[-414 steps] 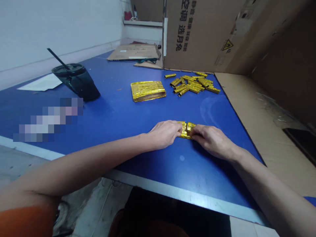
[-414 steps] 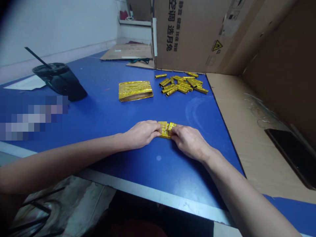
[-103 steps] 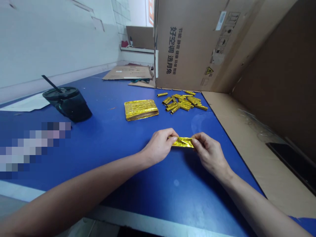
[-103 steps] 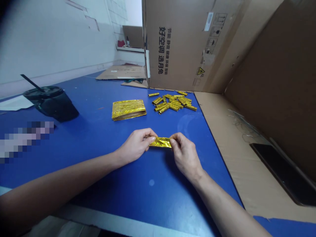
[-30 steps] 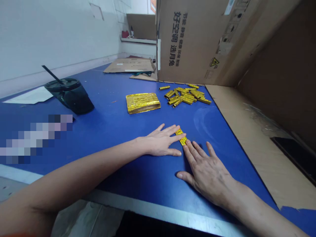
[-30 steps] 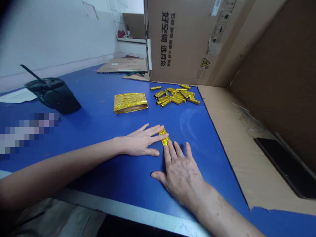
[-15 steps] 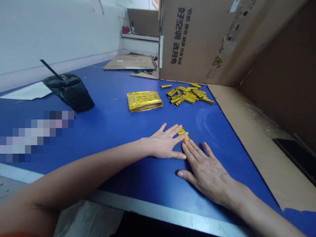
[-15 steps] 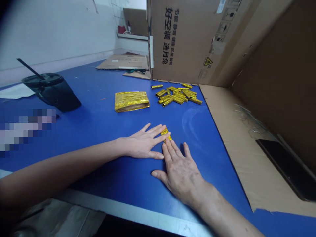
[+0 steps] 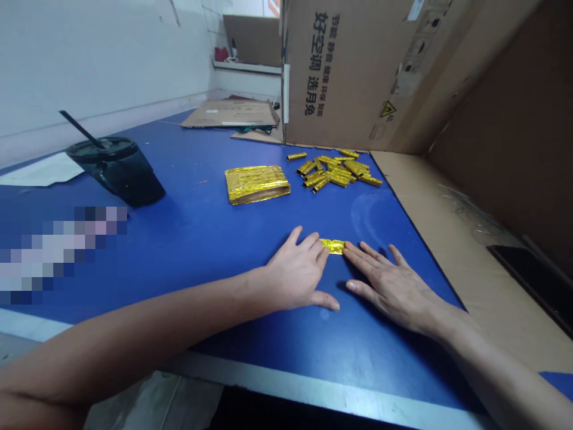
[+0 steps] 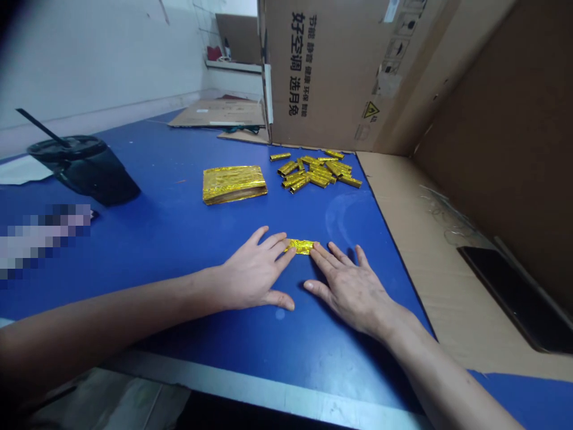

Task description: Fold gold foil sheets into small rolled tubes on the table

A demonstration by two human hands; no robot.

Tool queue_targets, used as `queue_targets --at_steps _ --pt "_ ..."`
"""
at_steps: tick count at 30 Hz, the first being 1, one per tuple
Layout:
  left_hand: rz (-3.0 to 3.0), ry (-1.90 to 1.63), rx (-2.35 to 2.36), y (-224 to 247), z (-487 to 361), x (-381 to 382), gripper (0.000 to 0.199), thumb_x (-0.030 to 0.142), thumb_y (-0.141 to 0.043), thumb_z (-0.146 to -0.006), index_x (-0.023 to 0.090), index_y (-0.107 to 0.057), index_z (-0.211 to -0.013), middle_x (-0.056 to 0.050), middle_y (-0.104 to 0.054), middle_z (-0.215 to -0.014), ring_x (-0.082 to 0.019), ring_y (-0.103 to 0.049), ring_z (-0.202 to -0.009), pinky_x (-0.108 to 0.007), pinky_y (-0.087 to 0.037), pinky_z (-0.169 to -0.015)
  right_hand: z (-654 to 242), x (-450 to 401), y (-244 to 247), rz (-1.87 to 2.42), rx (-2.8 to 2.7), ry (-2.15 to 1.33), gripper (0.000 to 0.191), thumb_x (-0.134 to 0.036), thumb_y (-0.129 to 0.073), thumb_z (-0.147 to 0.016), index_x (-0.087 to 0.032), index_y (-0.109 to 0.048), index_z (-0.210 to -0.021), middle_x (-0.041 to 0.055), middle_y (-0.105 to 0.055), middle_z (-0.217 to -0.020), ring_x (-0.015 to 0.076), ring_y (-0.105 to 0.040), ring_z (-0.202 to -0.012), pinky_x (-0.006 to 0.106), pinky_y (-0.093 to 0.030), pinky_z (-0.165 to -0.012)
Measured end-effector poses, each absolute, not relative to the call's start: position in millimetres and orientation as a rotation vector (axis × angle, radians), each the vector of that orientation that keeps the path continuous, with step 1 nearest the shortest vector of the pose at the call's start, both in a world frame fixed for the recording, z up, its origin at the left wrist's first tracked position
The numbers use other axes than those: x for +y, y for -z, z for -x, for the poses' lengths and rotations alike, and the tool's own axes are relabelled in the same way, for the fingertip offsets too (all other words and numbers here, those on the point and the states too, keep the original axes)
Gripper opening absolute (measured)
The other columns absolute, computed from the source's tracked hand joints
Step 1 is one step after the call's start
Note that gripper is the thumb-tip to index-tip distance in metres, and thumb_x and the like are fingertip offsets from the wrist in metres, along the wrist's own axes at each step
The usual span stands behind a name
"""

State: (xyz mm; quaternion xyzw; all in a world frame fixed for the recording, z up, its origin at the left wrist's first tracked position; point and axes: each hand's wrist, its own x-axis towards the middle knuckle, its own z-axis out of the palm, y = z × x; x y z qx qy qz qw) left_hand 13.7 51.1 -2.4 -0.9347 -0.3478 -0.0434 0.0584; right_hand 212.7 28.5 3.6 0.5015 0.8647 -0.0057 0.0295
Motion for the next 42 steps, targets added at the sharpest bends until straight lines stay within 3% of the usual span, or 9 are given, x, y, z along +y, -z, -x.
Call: queue_targets --at_steps 4,9,15,20,23,26,34,38,42 --pt "2.881 0.126 -0.986 1.4 -14.7 46.3 0.089 0.073 -0.031 -0.067 0.003 -0.041 -0.12 -0.022 -0.041 -0.126 -0.03 -0.029 -0.121 -0.041 -0.015 -0.099 -222.7 35.1 -3.2 -1.515 2.691 0.002 0.058 -0.055 -0.026 -0.083 -0.024 -0.027 -0.133 0.0041 -0.029 -0.138 0.0265 -0.019 -0.127 0.059 -0.015 -0.097" --pt "2.98 0.12 -0.994 -4.0 -12.7 51.0 0.079 0.071 -0.035 -0.068 0.009 -0.047 -0.115 -0.017 -0.051 -0.115 -0.029 -0.045 -0.107 -0.037 -0.027 -0.091 -234.0 42.9 0.2 -1.497 2.713 -0.063 0.052 -0.05 -0.026 -0.086 -0.025 -0.031 -0.131 0.0021 -0.031 -0.137 0.0249 -0.02 -0.128 0.058 -0.017 -0.097" --pt "3.045 0.107 -0.988 -3.1 -8.2 54.0 0.082 0.07 -0.036 -0.069 0.01 -0.036 -0.125 -0.017 -0.036 -0.131 -0.029 -0.031 -0.121 -0.04 -0.02 -0.097 -208.8 38.7 -9.9 -1.581 2.678 -0.144 0.053 -0.048 -0.033 -0.084 -0.015 -0.042 -0.125 0.0105 -0.035 -0.135 0.0276 -0.021 -0.127 0.059 -0.012 -0.098" --pt "3.063 0.022 -0.988 1.2 -7.3 50.3 0.088 0.067 -0.036 -0.071 0.002 -0.028 -0.129 -0.022 -0.029 -0.134 -0.029 -0.024 -0.125 -0.041 -0.017 -0.099 -178.0 22.4 -10.9 -1.413 2.764 0.217 0.078 -0.059 -0.029 -0.08 -0.005 -0.016 -0.135 0.0156 -0.02 -0.14 0.0242 -0.014 -0.129 0.047 -0.017 -0.103" --pt "3.074 0.016 -1.006 0.4 -6.8 49.2 0.091 0.068 -0.037 -0.069 0.002 -0.023 -0.131 -0.022 -0.025 -0.136 -0.029 -0.021 -0.126 -0.039 -0.019 -0.099 -185.7 23.9 -0.3 -1.396 2.764 0.209 0.079 -0.058 -0.028 -0.081 -0.006 -0.009 -0.136 0.0155 -0.013 -0.141 0.0235 -0.01 -0.129 0.047 -0.015 -0.103" --pt "3.086 0.008 -1.016 -1.5 -6.4 49.7 0.091 0.068 -0.04 -0.068 0.004 -0.022 -0.131 -0.02 -0.023 -0.137 -0.029 -0.02 -0.127 -0.038 -0.02 -0.099 -202.8 33.1 8.9 -1.453 2.747 0.093 0.075 -0.059 -0.026 -0.08 -0.011 -0.012 -0.137 0.0133 -0.015 -0.141 0.0245 -0.01 -0.129 0.051 -0.014 -0.102" --pt "3.042 0.076 -1.012 -1.8 -7.2 50.8 0.078 0.062 -0.045 -0.07 0.007 -0.034 -0.125 -0.018 -0.033 -0.133 -0.027 -0.027 -0.125 -0.039 -0.023 -0.098 -209.6 38.7 7.9 -1.579 2.681 -0.01 0.073 -0.06 -0.024 -0.08 -0.012 -0.021 -0.135 0.012 -0.021 -0.14 0.0265 -0.017 -0.128 0.054 -0.017 -0.1" --pt "2.993 0.15 -1.033 -1.7 -9.6 58.4 0.056 0.052 -0.049 -0.075 0.011 -0.046 -0.113 -0.015 -0.049 -0.121 -0.026 -0.044 -0.112 -0.036 -0.034 -0.09 -214.9 41.9 6.2 -1.655 2.726 -0.05 0.05 -0.045 -0.032 -0.085 -0.019 -0.037 -0.128 0.006 -0.036 -0.134 0.027 -0.026 -0.125 0.057 -0.018 -0.097" --pt "2.954 0.25 -1.087 0.1 -12.3 69.1 0.032 0.037 -0.052 -0.078 0.013 -0.052 -0.099 -0.009 -0.061 -0.095 -0.022 -0.056 -0.09 -0.031 -0.043 -0.075 -218.7 51.1 7.2 -1.722 2.821 -0.132 0.031 -0.028 -0.041 -0.085 -0.022 -0.053 -0.113 0.0031 -0.055 -0.119 0.0245 -0.044 -0.113 0.054 -0.023 -0.096"
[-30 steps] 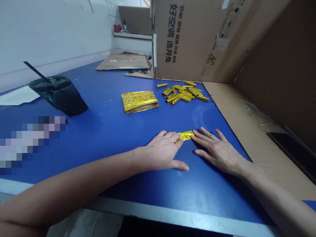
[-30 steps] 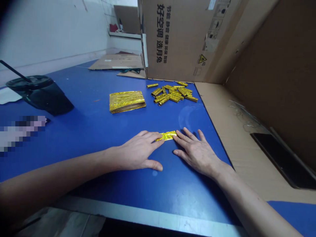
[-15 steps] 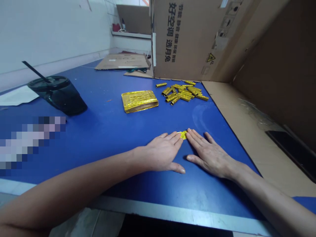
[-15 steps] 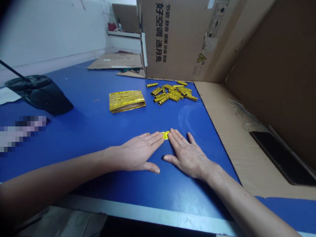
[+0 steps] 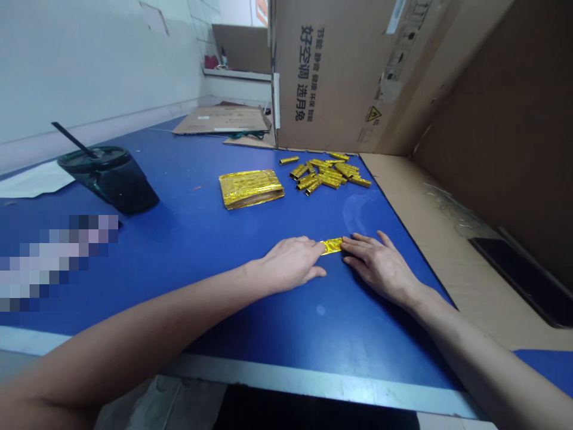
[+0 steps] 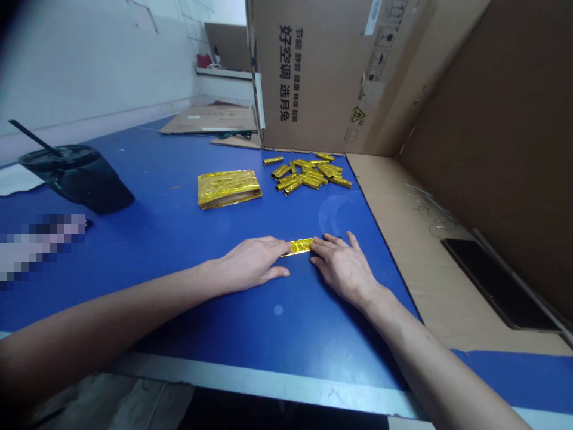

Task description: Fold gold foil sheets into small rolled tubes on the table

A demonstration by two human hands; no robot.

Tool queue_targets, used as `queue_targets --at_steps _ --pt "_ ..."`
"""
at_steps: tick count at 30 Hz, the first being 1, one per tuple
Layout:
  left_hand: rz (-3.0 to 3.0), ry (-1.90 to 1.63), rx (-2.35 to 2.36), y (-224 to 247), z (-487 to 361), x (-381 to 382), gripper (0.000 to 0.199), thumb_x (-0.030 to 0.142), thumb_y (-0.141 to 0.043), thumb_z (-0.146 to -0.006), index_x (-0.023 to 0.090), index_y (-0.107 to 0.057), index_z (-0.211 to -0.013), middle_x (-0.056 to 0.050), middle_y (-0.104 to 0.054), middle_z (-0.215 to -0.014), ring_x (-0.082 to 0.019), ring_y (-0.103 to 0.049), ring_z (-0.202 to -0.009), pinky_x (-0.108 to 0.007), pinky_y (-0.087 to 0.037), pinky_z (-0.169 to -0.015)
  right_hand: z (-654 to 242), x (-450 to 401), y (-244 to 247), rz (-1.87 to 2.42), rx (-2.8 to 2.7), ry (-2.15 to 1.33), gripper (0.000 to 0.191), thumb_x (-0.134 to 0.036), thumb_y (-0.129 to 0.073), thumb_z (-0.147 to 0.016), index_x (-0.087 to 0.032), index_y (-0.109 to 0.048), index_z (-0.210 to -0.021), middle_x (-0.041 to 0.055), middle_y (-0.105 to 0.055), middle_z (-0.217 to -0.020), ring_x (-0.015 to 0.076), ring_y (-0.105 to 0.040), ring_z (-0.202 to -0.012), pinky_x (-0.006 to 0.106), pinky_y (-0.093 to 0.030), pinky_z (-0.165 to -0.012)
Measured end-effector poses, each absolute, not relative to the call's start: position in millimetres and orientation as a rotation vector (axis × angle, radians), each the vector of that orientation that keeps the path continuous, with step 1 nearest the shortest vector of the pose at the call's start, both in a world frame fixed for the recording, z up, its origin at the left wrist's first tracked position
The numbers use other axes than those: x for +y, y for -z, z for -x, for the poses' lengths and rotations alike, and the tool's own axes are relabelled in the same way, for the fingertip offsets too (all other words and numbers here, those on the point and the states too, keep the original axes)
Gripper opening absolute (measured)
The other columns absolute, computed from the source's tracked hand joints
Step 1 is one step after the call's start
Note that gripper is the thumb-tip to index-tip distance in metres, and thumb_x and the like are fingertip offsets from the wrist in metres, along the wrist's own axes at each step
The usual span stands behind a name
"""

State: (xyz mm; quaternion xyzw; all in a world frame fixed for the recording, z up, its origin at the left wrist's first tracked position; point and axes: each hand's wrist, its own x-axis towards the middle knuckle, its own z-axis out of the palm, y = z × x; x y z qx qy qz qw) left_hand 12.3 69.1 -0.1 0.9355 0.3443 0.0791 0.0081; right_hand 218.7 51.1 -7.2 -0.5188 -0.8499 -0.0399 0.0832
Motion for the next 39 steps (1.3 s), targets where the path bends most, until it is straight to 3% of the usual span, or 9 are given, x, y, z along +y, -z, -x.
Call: queue_targets --at_steps 6,13,19,24,30,39 --pt "-2.868 -0.414 1.125 4.8 -15.7 77.2 0.02 0.023 -0.048 -0.081 0.016 -0.052 -0.098 -0.006 -0.06 -0.085 -0.019 -0.055 -0.081 -0.029 -0.044 -0.071 -213.8 60.5 10.9 1.449 -2.47 0.138 0.026 -0.024 -0.043 -0.084 -0.02 -0.059 -0.104 0.0047 -0.061 -0.106 0.0202 -0.053 -0.09 0.034 -0.041 -0.079" --pt "-2.826 -0.536 1.125 12.5 -15.5 79.3 0.028 0.013 -0.038 -0.08 0.016 -0.05 -0.106 -0.007 -0.059 -0.086 -0.018 -0.054 -0.085 -0.03 -0.044 -0.076 -210.6 68.6 12.4 1.398 -2.467 0.128 0.026 -0.023 -0.038 -0.086 -0.02 -0.063 -0.091 0.0068 -0.061 -0.092 0.0183 -0.05 -0.08 0.031 -0.038 -0.076" --pt "-2.315 -0.894 1.195 17.9 -14.2 92.1 0.026 0.013 -0.035 -0.082 0.017 -0.055 -0.099 -0.002 -0.061 -0.089 -0.013 -0.056 -0.083 -0.025 -0.043 -0.076 -205.9 74.2 7.4 1.456 -2.025 -0.456 0.02 -0.027 -0.043 -0.079 -0.017 -0.057 -0.067 0.0021 -0.055 -0.064 0.0151 -0.048 -0.063 0.027 -0.037 -0.06" --pt "-2.071 -0.903 1.225 14.0 -15.7 91.0 0.024 0.017 -0.034 -0.082 0.018 -0.055 -0.094 0.001 -0.057 -0.07 -0.011 -0.054 -0.065 -0.023 -0.042 -0.062 -204.3 76.7 10.3 1.46 -1.875 -0.674 0.027 -0.034 -0.04 -0.08 -0.014 -0.056 -0.074 -0.0026 -0.048 -0.052 0.0101 -0.043 -0.046 0.022 -0.033 -0.043" --pt "-1.945 -0.886 1.134 14.5 -18.0 87.7 0.028 0.032 -0.048 -0.078 0.018 -0.049 -0.103 0.005 -0.049 -0.063 -0.008 -0.048 -0.054 -0.02 -0.038 -0.052 -203.2 74.3 11.5 1.438 -1.639 -0.854 0.023 -0.036 -0.049 -0.074 -0.014 -0.057 -0.07 -0.0048 -0.043 -0.048 0.0084 -0.037 -0.043 0.021 -0.028 -0.041" --pt "-1.635 -0.835 1.051 15.1 -22.8 88.2 0.02 0.02 -0.048 -0.075 0.014 -0.049 -0.095 0.007 -0.046 -0.047 -0.006 -0.042 -0.039 -0.017 -0.036 -0.04 -200.3 68.9 2.7 1.42 -1.488 -1.026 0.026 -0.04 -0.051 -0.073 -0.014 -0.056 -0.074 -0.0048 -0.048 -0.047 0.007 -0.04 -0.04 0.02 -0.029 -0.039"
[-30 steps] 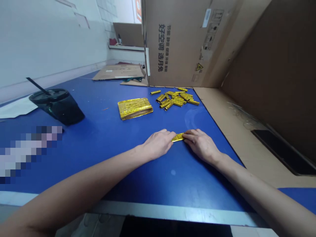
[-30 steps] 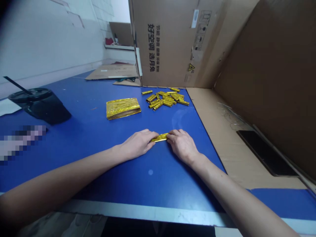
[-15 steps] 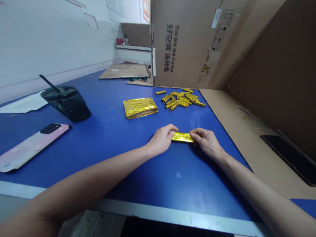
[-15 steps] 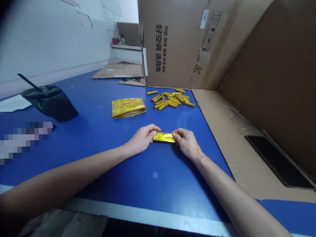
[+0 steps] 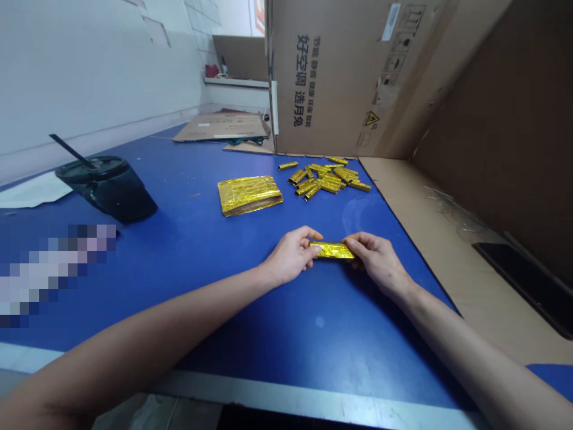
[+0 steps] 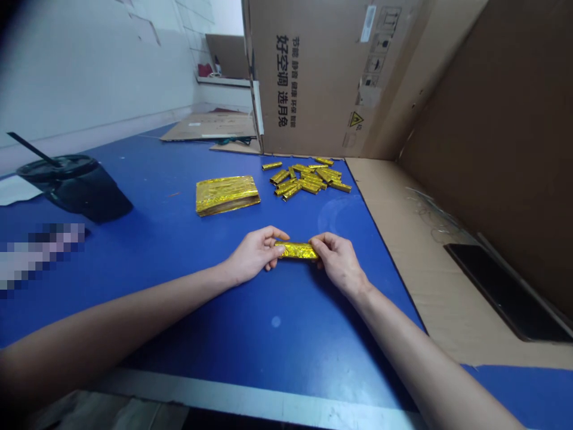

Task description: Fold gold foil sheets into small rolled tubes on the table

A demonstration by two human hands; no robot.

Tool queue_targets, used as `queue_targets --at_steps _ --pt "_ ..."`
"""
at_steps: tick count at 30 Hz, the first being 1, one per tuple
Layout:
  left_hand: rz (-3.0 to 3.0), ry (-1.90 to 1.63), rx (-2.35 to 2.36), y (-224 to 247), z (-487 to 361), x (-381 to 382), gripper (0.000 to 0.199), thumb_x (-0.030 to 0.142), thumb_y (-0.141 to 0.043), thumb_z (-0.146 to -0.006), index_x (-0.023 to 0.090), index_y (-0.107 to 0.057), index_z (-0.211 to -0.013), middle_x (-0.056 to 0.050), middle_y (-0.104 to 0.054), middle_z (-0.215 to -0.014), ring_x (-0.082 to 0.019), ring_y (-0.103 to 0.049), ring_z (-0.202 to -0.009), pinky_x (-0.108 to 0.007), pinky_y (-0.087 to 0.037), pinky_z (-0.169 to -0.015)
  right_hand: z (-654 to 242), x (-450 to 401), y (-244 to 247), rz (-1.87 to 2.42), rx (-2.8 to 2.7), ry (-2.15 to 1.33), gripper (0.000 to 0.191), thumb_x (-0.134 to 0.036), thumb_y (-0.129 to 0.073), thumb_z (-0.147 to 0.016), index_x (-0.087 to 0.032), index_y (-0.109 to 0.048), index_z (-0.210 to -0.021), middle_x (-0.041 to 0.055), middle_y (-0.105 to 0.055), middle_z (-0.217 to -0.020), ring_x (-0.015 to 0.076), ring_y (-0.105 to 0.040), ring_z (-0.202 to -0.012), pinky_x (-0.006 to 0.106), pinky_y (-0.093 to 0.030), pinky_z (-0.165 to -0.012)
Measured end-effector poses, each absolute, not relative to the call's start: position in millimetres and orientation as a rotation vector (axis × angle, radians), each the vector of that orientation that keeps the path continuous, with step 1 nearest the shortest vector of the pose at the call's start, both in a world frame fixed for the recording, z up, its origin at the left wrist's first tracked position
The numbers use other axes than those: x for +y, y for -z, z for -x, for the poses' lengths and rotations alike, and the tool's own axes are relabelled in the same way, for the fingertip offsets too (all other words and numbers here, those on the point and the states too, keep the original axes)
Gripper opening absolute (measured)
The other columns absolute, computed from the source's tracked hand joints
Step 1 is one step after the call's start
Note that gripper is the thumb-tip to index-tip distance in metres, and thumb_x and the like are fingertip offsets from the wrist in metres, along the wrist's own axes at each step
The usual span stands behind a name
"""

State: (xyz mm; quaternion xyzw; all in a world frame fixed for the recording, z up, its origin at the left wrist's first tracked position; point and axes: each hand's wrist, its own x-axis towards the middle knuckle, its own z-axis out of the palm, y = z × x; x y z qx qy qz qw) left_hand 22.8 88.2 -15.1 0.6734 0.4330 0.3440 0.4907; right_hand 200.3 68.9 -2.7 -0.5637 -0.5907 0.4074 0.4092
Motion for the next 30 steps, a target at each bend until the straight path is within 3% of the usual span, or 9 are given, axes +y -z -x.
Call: queue_targets --at_steps 4,10,16,21,27,30 --pt "-1.583 -0.852 1.051 12.7 -23.3 87.3 0.02 0.018 -0.047 -0.076 0.013 -0.048 -0.095 0.008 -0.045 -0.046 -0.005 -0.041 -0.037 -0.016 -0.035 -0.038 -198.2 62.4 -4.1 1.324 -1.42 -1.263 0.035 -0.041 -0.056 -0.069 -0.015 -0.051 -0.093 -0.0046 -0.054 -0.051 0.0078 -0.044 -0.038 0.02 -0.03 -0.037" --pt "-1.732 -0.828 1.082 13.9 -21.6 88.1 0.022 0.017 -0.044 -0.077 0.015 -0.049 -0.098 0.007 -0.047 -0.052 -0.005 -0.041 -0.04 -0.017 -0.033 -0.041 -197.8 61.9 1.2 1.334 -1.419 -1.262 0.036 -0.036 -0.058 -0.067 -0.014 -0.051 -0.094 -0.006 -0.051 -0.05 0.0067 -0.04 -0.036 0.02 -0.03 -0.037" --pt "-2.149 -0.782 1.222 9.9 -17.3 85.1 0.021 0.017 -0.044 -0.078 0.021 -0.055 -0.095 0.003 -0.056 -0.068 -0.011 -0.052 -0.062 -0.022 -0.039 -0.057 -197.7 61.9 9.6 1.497 -1.794 -0.745 0.023 -0.032 -0.049 -0.075 -0.018 -0.052 -0.094 -0.0048 -0.049 -0.052 0.0102 -0.042 -0.045 0.023 -0.032 -0.043" --pt "-2.354 -0.539 1.317 5.8 -17.8 81.0 0.02 0.022 -0.041 -0.082 0.023 -0.054 -0.096 -0.001 -0.063 -0.084 -0.017 -0.058 -0.077 -0.028 -0.041 -0.066 -190.1 57.8 3.8 1.785 -2.073 -0.29 0.018 -0.028 -0.045 -0.078 -0.023 -0.056 -0.091 -0.0009 -0.058 -0.062 0.0151 -0.052 -0.056 0.025 -0.032 -0.049" --pt "-2.634 -0.324 1.559 5.0 -18.0 75.7 0.026 0.032 -0.044 -0.082 0.022 -0.05 -0.105 -0.006 -0.058 -0.087 -0.022 -0.057 -0.074 -0.031 -0.041 -0.06 -187.1 57.4 2.7 1.898 -2.203 -0.129 0.022 -0.031 -0.04 -0.08 -0.027 -0.058 -0.091 0.001 -0.066 -0.072 0.0191 -0.06 -0.066 0.026 -0.033 -0.05" --pt "-2.827 -0.397 1.479 4.5 -17.9 74.0 0.019 0.026 -0.043 -0.083 0.02 -0.052 -0.098 -0.006 -0.052 -0.091 -0.02 -0.051 -0.082 -0.029 -0.041 -0.065 -187.1 57.3 3.4 1.9 -2.226 -0.082 0.022 -0.032 -0.04 -0.081 -0.027 -0.058 -0.094 0.0011 -0.067 -0.075 0.0197 -0.061 -0.068 0.026 -0.033 -0.05"
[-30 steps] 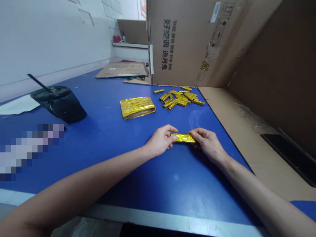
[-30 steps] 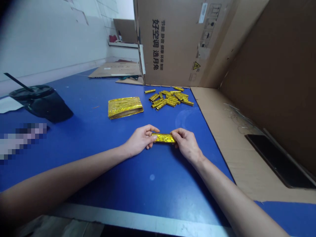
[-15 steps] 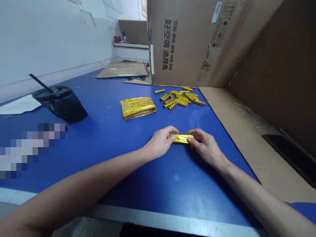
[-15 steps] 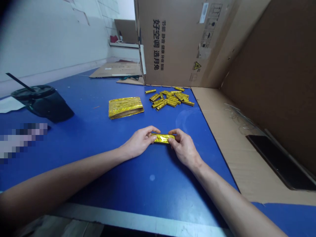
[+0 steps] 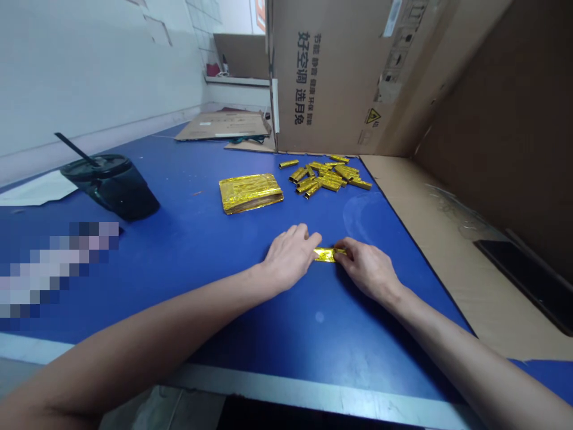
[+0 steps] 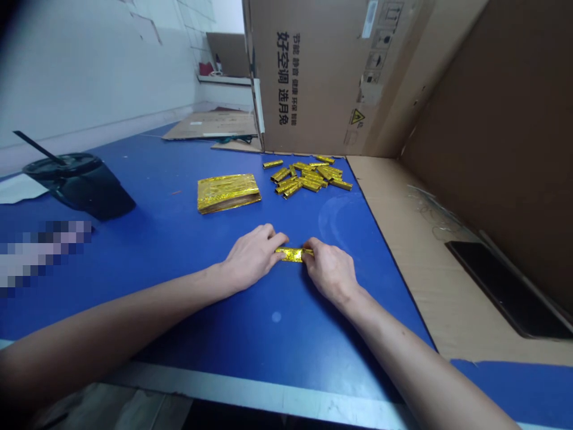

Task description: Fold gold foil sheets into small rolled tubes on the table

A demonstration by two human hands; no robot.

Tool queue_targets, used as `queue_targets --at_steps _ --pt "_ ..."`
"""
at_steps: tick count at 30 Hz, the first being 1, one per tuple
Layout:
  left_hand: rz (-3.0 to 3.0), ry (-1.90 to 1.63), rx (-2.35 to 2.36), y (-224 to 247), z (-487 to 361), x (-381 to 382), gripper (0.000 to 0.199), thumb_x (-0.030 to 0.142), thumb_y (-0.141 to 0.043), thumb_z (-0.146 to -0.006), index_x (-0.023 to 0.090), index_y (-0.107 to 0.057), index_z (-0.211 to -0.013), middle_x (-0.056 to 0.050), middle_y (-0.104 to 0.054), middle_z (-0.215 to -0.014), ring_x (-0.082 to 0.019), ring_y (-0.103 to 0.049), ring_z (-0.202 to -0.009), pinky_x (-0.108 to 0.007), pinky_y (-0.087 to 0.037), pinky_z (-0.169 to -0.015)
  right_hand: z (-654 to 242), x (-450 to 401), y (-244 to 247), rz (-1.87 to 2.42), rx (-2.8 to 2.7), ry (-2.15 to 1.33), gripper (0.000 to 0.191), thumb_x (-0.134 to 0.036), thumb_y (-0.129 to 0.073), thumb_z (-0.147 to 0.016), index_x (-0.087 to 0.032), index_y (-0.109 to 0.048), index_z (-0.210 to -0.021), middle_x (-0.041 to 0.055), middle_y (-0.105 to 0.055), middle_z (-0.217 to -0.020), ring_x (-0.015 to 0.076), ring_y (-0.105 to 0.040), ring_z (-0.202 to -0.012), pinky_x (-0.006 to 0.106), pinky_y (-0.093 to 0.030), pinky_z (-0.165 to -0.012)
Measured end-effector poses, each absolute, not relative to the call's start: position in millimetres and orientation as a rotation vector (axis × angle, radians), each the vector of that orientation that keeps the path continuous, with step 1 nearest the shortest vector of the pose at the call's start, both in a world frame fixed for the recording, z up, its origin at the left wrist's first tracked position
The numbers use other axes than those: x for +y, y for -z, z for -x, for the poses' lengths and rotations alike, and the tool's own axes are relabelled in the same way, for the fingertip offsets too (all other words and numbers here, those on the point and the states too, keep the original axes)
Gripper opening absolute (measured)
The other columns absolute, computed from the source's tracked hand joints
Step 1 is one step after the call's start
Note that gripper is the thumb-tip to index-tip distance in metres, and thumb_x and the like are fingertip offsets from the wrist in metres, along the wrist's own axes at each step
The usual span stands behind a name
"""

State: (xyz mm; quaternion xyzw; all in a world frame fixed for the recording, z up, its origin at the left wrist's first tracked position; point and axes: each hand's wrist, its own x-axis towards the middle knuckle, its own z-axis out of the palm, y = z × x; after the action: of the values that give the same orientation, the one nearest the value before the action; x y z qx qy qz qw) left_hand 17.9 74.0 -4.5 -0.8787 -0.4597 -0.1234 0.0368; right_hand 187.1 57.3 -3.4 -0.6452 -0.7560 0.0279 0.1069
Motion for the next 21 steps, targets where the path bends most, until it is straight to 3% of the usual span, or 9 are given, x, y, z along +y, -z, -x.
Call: queue_targets --at_steps 6,9,12,15,19,21 --pt "2.801 0.235 -0.998 3.9 -19.3 74.1 0.019 0.014 -0.04 -0.084 0.015 -0.058 -0.085 -0.006 -0.055 -0.085 -0.018 -0.048 -0.081 -0.029 -0.037 -0.069 -189.8 55.3 5.2 1.948 -2.22 0.023 0.022 -0.036 -0.043 -0.081 -0.026 -0.054 -0.097 -0.0009 -0.065 -0.066 0.018 -0.06 -0.06 0.025 -0.031 -0.045" --pt "2.777 0.187 -0.967 2.6 -19.9 71.6 0.017 0.014 -0.042 -0.082 0.014 -0.059 -0.084 -0.006 -0.057 -0.082 -0.019 -0.05 -0.08 -0.03 -0.037 -0.066 -192.1 51.3 6.6 1.9 -2.256 0.201 0.02 -0.036 -0.043 -0.082 -0.024 -0.057 -0.09 0.0027 -0.066 -0.074 0.0198 -0.06 -0.065 0.027 -0.035 -0.047" --pt "2.749 0.167 -0.955 2.1 -21.1 66.3 0.02 0.016 -0.04 -0.083 0.013 -0.06 -0.085 -0.007 -0.06 -0.083 -0.021 -0.053 -0.081 -0.032 -0.037 -0.068 -191.2 45.1 7.3 1.667 -2.344 0.37 0.023 -0.029 -0.04 -0.084 -0.02 -0.061 -0.086 0.0093 -0.064 -0.096 0.023 -0.058 -0.084 0.033 -0.043 -0.065" --pt "2.743 0.119 -0.986 4.2 -22.1 60.6 0.024 0.019 -0.039 -0.083 0.01 -0.059 -0.093 -0.011 -0.062 -0.094 -0.022 -0.055 -0.086 -0.034 -0.038 -0.074 -185.7 37.7 7.8 1.355 -2.521 0.249 0.032 -0.03 -0.037 -0.086 -0.016 -0.056 -0.108 0.0113 -0.055 -0.118 0.0237 -0.049 -0.108 0.041 -0.036 -0.091" --pt "2.752 0.077 -1.034 10.4 -20.5 55.4 0.036 0.025 -0.039 -0.084 0.006 -0.05 -0.113 -0.016 -0.053 -0.117 -0.024 -0.049 -0.107 -0.036 -0.037 -0.085 -180.4 28.6 9.1 1.277 -2.707 0.011 0.069 -0.053 -0.035 -0.081 -0.004 -0.033 -0.129 0.019 -0.037 -0.132 0.0253 -0.032 -0.123 0.043 -0.028 -0.099" --pt "2.755 0.08 -1.061 12.5 -18.7 53.7 0.041 0.029 -0.037 -0.086 0.007 -0.045 -0.118 -0.016 -0.048 -0.123 -0.024 -0.045 -0.112 -0.036 -0.036 -0.087 -183.2 25.0 9.6 1.339 -2.739 -0.013 0.075 -0.057 -0.033 -0.08 -0.003 -0.029 -0.131 0.0199 -0.031 -0.134 0.0265 -0.025 -0.125 0.045 -0.026 -0.101"
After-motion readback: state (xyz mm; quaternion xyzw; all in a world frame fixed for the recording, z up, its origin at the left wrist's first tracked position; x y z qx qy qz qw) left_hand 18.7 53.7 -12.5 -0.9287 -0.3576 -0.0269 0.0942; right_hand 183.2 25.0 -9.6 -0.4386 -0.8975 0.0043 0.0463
